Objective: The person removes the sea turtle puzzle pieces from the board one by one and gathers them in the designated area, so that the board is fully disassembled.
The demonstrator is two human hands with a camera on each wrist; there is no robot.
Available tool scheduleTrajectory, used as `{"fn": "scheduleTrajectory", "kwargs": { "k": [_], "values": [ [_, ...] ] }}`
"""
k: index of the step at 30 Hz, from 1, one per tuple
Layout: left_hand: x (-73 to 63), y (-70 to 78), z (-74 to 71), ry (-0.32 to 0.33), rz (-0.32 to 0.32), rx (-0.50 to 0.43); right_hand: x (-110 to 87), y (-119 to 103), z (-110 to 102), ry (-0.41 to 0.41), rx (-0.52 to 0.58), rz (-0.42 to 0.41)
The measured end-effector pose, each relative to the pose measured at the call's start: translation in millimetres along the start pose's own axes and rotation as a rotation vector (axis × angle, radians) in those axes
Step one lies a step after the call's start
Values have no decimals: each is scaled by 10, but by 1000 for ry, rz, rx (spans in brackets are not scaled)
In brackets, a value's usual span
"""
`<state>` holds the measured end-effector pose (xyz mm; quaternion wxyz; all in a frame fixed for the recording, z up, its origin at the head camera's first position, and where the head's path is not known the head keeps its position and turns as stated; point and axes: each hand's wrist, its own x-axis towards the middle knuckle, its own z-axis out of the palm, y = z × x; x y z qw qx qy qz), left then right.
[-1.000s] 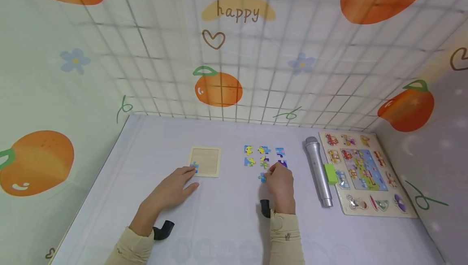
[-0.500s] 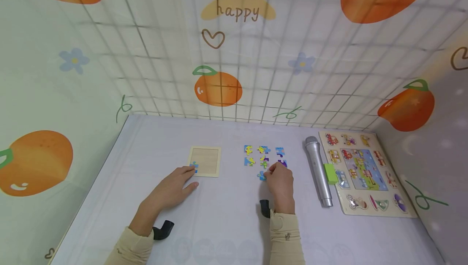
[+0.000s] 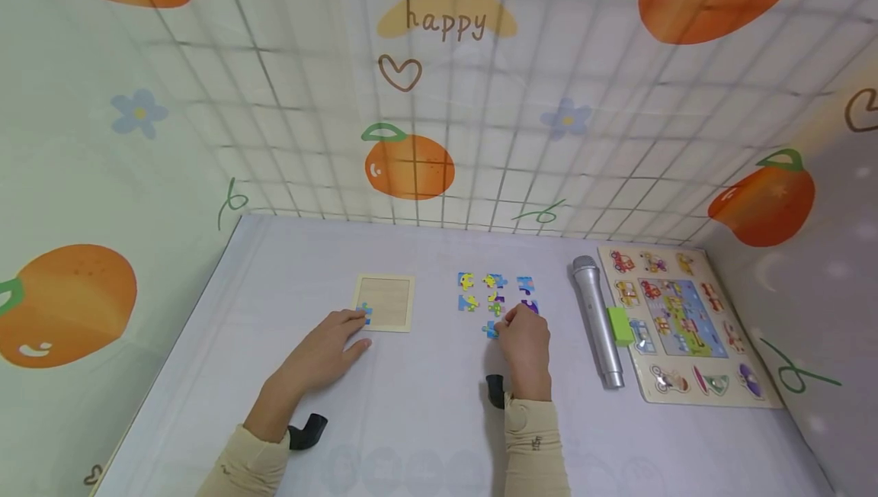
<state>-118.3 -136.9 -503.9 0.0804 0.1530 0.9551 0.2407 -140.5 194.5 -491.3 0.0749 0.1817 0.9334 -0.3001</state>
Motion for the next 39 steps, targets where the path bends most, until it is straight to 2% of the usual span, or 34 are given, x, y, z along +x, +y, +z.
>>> {"fn": "scheduleTrajectory", "kwargs": {
  "k": [10,20,27,39],
  "values": [
    [115,-156,84,151,66,-32,-1,-13,16,4,-3,5],
    [148,-221,120,168,32,-69,7,-43,47,-10,-36,-28],
    [161,-276,161,219,41,-96,3,-34,51,-12,-53,-29],
    [171,-341,191,253,53,-121,-21,-47,17,7,-67,-56]
  ]
}}
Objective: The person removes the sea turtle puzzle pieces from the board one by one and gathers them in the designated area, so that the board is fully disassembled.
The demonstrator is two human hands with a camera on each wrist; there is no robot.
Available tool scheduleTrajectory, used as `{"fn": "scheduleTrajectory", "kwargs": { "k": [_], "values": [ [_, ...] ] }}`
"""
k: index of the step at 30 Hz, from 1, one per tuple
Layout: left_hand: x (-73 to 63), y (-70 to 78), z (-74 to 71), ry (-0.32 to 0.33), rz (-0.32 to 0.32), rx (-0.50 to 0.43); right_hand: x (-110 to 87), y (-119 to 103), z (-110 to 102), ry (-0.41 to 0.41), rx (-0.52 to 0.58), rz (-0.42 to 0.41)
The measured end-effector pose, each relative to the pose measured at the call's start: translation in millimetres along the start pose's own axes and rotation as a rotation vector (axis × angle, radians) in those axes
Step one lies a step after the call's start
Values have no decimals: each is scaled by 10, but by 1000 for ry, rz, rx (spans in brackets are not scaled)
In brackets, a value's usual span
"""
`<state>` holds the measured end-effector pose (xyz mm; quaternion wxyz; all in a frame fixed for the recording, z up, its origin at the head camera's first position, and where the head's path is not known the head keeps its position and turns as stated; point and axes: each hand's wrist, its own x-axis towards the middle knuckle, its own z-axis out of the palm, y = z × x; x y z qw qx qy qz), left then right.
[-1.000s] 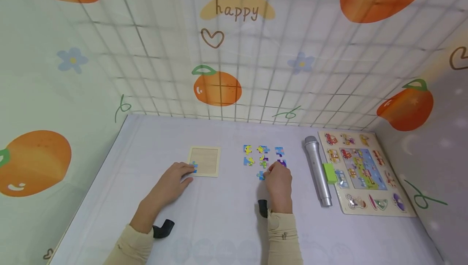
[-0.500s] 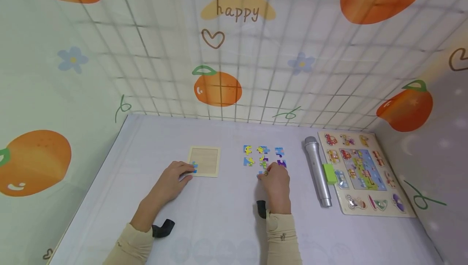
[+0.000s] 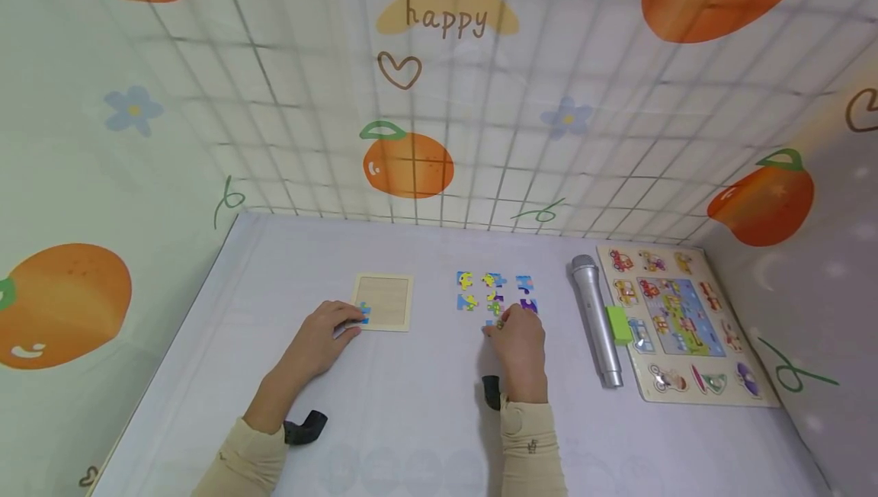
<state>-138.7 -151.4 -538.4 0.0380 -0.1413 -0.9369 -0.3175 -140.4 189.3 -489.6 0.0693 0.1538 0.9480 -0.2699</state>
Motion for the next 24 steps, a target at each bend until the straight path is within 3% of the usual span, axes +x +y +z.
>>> {"fn": "scheduleTrajectory", "kwargs": {
  "k": [13,24],
  "values": [
    [-1,-19,-33,-6,-54,75,-31,-206,120,-17,32,-77],
    [4,-19,-48,-42,-80,85,-67,-679,485,-85,108,-281]
  ]
}}
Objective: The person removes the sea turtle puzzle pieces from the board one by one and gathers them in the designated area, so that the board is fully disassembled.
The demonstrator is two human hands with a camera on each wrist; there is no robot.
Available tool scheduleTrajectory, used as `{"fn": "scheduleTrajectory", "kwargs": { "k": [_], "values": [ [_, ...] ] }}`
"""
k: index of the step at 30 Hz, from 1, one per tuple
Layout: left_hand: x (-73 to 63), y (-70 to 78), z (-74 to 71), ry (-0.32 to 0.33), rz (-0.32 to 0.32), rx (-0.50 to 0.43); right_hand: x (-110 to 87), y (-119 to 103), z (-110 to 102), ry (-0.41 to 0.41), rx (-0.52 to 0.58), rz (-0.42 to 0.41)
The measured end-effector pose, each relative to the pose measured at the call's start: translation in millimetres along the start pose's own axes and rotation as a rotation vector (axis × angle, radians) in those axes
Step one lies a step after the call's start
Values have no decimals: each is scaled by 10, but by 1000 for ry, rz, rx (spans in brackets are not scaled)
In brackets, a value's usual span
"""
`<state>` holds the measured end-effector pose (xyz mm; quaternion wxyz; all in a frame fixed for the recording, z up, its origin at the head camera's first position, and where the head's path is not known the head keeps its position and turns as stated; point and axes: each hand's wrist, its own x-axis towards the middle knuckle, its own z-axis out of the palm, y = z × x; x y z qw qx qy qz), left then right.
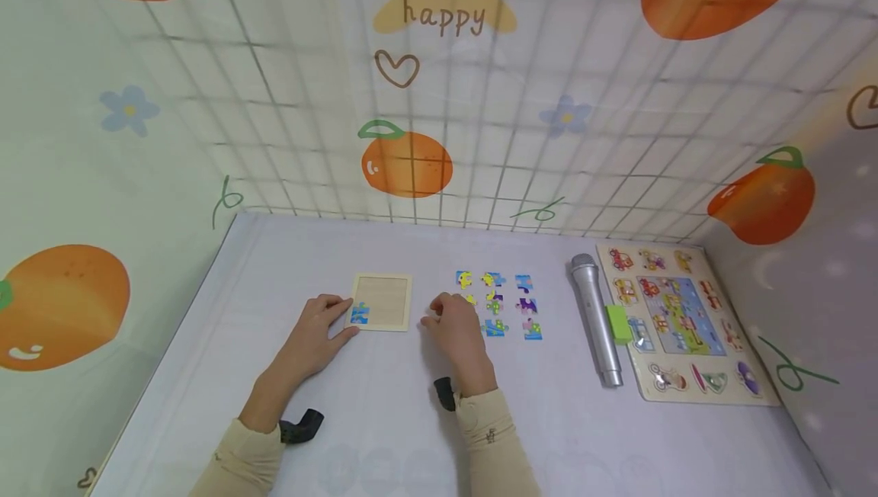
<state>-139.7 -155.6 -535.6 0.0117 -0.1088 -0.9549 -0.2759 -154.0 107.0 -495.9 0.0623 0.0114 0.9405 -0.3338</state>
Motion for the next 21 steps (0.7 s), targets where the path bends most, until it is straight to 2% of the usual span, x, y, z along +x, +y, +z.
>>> {"fn": "scheduleTrajectory", "kwargs": {
  "k": [8,15,21],
  "values": [
    [13,-22,7,12,9,12,152,-272,286,-71,23,-171],
    [15,-27,-3,22,12,10,260,-493,459,-121,8,-254],
    [18,-19,1,16,19,-11,309,-570,573,-151,-4,-286]
  ]
}}
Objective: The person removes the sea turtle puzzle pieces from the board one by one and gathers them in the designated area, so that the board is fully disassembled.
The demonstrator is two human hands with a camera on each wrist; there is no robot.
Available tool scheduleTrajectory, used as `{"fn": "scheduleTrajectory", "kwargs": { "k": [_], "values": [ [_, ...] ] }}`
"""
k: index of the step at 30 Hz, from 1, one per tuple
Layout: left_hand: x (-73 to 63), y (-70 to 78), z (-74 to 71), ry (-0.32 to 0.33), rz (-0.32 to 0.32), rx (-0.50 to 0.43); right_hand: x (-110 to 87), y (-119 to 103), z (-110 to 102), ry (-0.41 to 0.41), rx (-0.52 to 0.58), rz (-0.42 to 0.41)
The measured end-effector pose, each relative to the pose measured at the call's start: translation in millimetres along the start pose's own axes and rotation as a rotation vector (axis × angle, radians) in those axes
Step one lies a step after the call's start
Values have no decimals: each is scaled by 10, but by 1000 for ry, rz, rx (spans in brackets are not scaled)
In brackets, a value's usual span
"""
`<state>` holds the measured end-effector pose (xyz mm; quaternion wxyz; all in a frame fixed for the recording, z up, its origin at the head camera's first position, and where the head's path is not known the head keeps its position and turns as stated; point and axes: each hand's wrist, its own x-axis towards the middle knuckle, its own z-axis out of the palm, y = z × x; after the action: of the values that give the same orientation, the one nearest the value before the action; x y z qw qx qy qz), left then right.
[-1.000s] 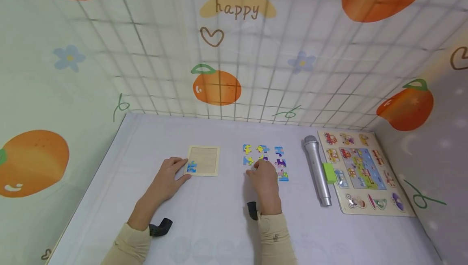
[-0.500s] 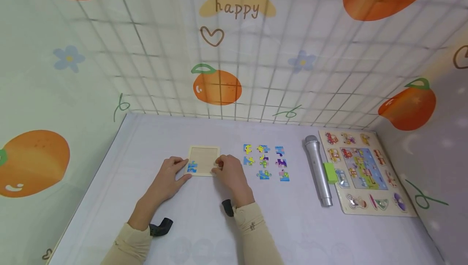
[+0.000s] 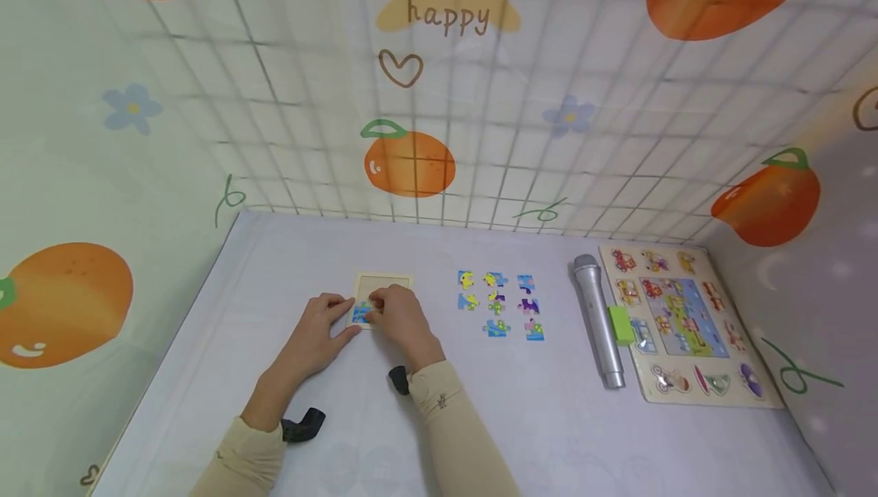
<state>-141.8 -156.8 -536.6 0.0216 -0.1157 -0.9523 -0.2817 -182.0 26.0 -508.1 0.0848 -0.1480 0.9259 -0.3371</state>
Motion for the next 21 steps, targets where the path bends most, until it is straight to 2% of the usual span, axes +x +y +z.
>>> {"fn": "scheduleTrajectory", "kwargs": {
  "k": [10,21],
  "values": [
    [11,-24,29,31,36,11,79,-5,67,-32,-30,-29],
    [-7,-40,35,56,55,9,130,-74,55,-65,4,49]
  ]
}}
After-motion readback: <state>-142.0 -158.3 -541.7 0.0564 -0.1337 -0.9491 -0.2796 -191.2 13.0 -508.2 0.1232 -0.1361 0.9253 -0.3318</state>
